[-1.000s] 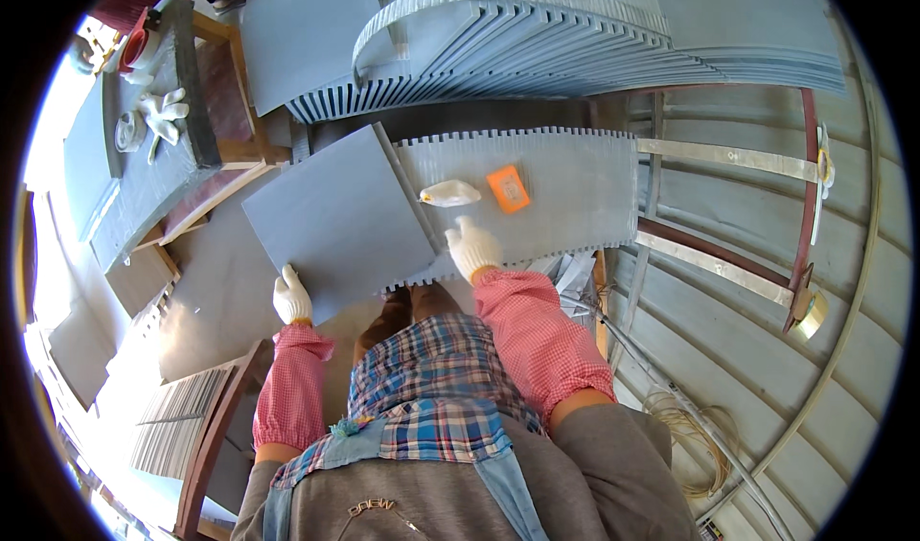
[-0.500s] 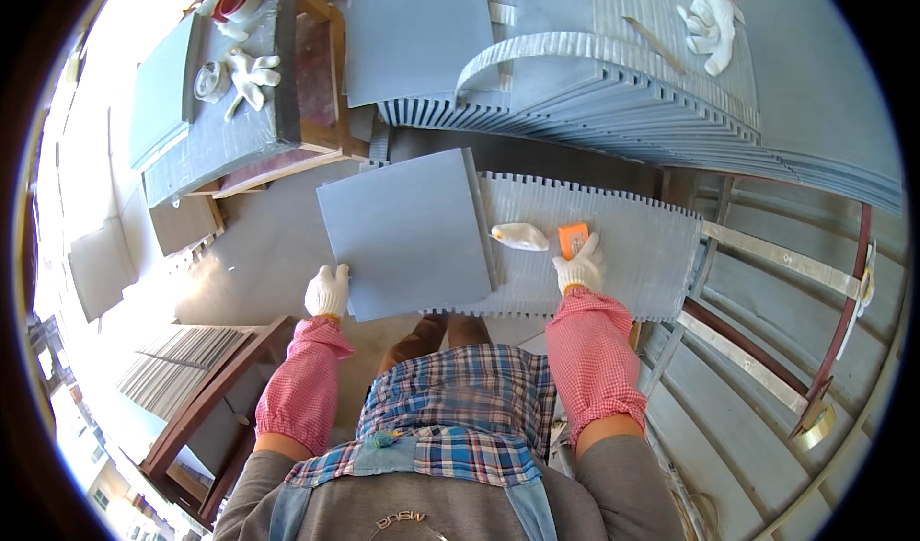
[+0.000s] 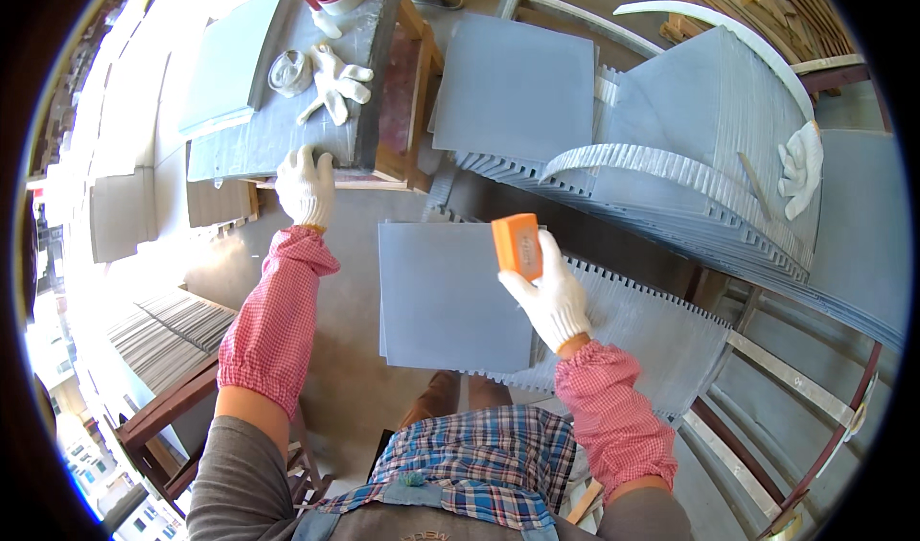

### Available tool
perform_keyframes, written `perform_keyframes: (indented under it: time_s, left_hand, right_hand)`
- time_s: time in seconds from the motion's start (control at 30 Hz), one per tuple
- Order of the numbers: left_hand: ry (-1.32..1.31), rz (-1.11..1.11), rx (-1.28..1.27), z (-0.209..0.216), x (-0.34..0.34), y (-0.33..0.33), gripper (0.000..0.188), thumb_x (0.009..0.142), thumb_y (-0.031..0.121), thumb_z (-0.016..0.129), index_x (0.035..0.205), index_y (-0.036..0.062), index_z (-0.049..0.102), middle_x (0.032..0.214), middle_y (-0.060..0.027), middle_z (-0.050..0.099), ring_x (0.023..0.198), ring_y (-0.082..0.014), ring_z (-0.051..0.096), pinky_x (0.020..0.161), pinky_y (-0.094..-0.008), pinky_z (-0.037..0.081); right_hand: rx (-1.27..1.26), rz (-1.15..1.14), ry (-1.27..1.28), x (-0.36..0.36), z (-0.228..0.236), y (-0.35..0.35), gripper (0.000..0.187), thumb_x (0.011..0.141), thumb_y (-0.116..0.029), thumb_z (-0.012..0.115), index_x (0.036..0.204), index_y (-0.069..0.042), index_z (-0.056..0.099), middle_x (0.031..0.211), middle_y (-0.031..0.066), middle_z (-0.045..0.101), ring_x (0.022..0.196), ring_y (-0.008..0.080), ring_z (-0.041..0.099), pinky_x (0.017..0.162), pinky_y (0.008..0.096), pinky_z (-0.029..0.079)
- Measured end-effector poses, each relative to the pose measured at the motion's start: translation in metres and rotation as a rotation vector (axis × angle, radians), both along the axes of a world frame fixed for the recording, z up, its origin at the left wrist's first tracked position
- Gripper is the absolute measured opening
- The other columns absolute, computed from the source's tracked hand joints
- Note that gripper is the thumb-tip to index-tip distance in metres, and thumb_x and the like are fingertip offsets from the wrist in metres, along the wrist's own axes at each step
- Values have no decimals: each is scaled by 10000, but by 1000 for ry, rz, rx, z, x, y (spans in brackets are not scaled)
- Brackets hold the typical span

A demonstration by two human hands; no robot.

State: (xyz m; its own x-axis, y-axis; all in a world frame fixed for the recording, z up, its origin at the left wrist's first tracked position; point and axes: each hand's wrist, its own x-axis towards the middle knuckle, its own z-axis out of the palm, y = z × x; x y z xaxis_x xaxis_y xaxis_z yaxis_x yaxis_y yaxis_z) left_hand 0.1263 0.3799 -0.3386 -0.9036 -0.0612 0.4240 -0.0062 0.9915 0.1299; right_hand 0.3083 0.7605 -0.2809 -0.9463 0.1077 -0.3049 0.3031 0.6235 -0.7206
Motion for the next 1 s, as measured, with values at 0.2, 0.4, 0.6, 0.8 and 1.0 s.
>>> perform_keyframes:
  time_s: [0.2, 0.4, 0.6, 0.8, 1.0]
  left_hand:
    - [-35, 79, -110, -11, -46, -2, 230, 925, 307, 660, 932, 77, 677, 958, -171, 656, 963, -390, 614, 835, -523, 453]
    - [11, -16, -69, -18, -53, -7, 220, 898, 300, 678, 897, 80, 668, 946, -155, 651, 922, -380, 609, 780, -520, 453]
    - [-78, 16, -69, -22, -45, -26, 145, 864, 232, 671, 934, 109, 704, 962, -137, 641, 963, -384, 579, 795, -526, 445]
    - [-128, -58, -55, -21, -54, -11, 146, 860, 249, 678, 908, 112, 685, 954, -118, 630, 973, -371, 572, 814, -508, 434]
    - [-94, -15, 8, -9, -48, -16, 172, 878, 269, 694, 908, 104, 652, 946, -127, 612, 953, -364, 566, 791, -503, 411]
  right_hand:
    - [-149, 77, -222, -169, -56, -119, 743, 879, -579, 665, 1379, -48, 519, 1159, 265, 733, 1032, 431, 717, 908, 466, 551]
    - [241, 229, -365, -286, -102, -184, 555, 966, -391, 654, 1387, -34, 595, 1260, 231, 725, 1175, 392, 702, 982, 456, 577]
    - [361, 306, -297, -330, -125, -237, 324, 1065, -234, 555, 1317, -83, 692, 1261, 156, 745, 1173, 319, 723, 958, 418, 597]
    - [291, 353, -36, -365, -225, -216, 525, 989, -218, 623, 1479, -121, 462, 1323, 224, 640, 1231, 444, 652, 1003, 471, 564]
    - [80, 66, 53, -332, -167, -212, 350, 1022, -337, 546, 1228, -75, 652, 1146, 238, 730, 1124, 413, 684, 964, 509, 527]
